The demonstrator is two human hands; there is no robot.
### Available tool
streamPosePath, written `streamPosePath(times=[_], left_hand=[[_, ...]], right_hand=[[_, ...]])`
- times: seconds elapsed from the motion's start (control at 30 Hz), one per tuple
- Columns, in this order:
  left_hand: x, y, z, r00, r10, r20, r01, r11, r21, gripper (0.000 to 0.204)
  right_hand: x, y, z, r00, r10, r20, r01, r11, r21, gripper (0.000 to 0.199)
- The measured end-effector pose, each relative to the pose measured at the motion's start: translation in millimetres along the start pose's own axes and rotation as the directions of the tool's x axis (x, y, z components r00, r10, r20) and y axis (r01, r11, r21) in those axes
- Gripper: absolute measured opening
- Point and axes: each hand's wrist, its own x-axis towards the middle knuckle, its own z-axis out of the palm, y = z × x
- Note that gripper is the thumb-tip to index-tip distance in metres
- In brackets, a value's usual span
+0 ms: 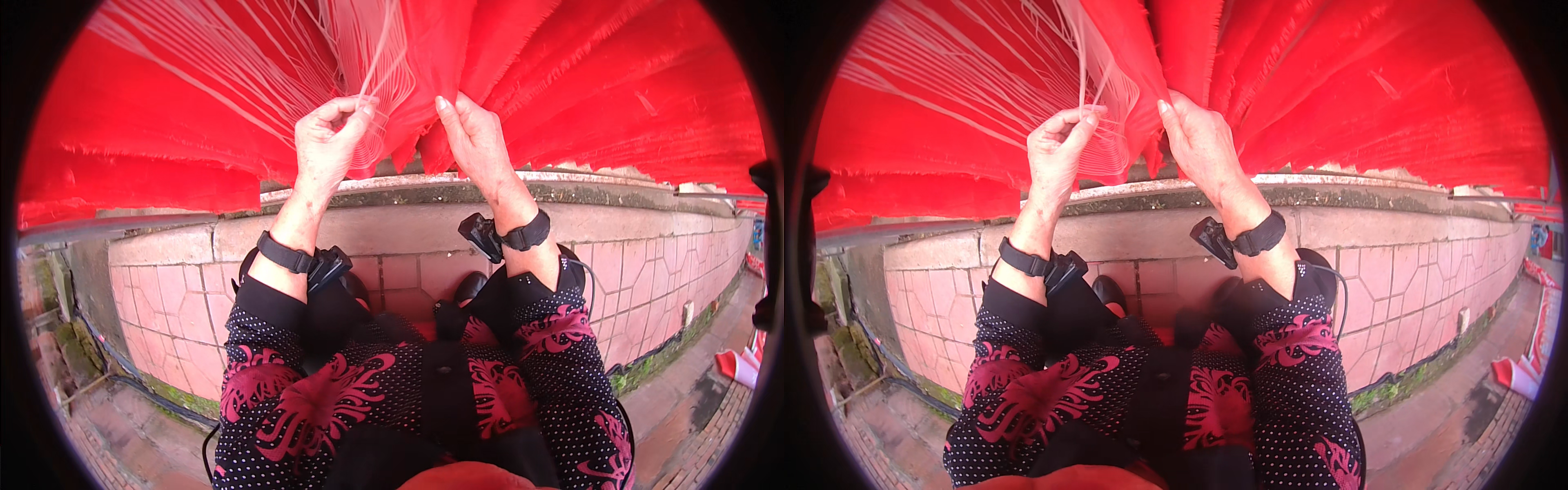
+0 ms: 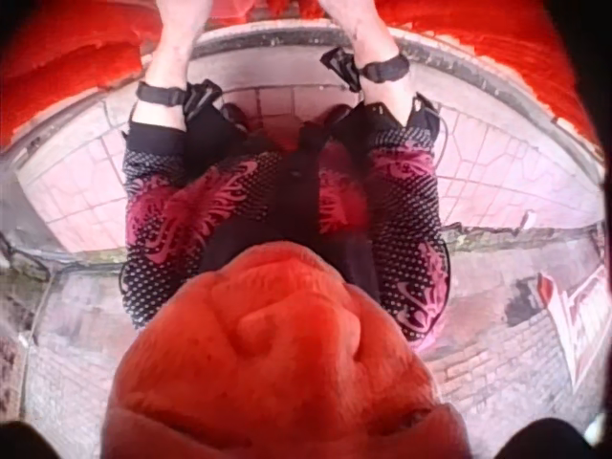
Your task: The person repairs a red net by hand, pulling and tying individual strands to mend tears. The person works methodically along the net, securing loose threads and reinforcing the mesh structure.
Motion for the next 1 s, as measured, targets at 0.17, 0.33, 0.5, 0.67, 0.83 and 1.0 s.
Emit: streamPosePath(times=[0.17,0.33,0.5,0.67,0.83,1.0], left_hand=[[2,8,-4,0.993,-0.038,0.111,0.062,0.975,-0.216,0.008],[0,13,-3,0.987,-0.067,0.147,0.091,0.983,-0.159,0.016],[-4,24,-14,0.969,-0.068,0.237,0.099,0.988,-0.119,0.022],[-4,28,-28,0.897,0.032,0.441,0.085,0.966,-0.243,0.027],[-2,25,-25,0.894,-0.023,0.447,0.097,0.985,-0.143,0.028],[-5,14,-2,0.924,-0.220,0.311,0.213,0.975,0.057,0.021]], right_hand=[[0,4,-5,0.999,-0.019,-0.041,0.019,1.000,0.011,0.028],[4,10,-9,0.997,-0.031,-0.074,0.032,0.999,0.007,0.027],[7,14,-14,0.991,-0.073,-0.115,0.071,0.997,-0.018,0.028],[7,14,-19,0.991,-0.066,-0.114,0.059,0.996,-0.065,0.030],[6,11,-16,0.994,-0.052,-0.096,0.046,0.997,-0.063,0.030],[1,6,-11,0.998,-0.055,-0.026,0.053,0.996,-0.075,0.028]])
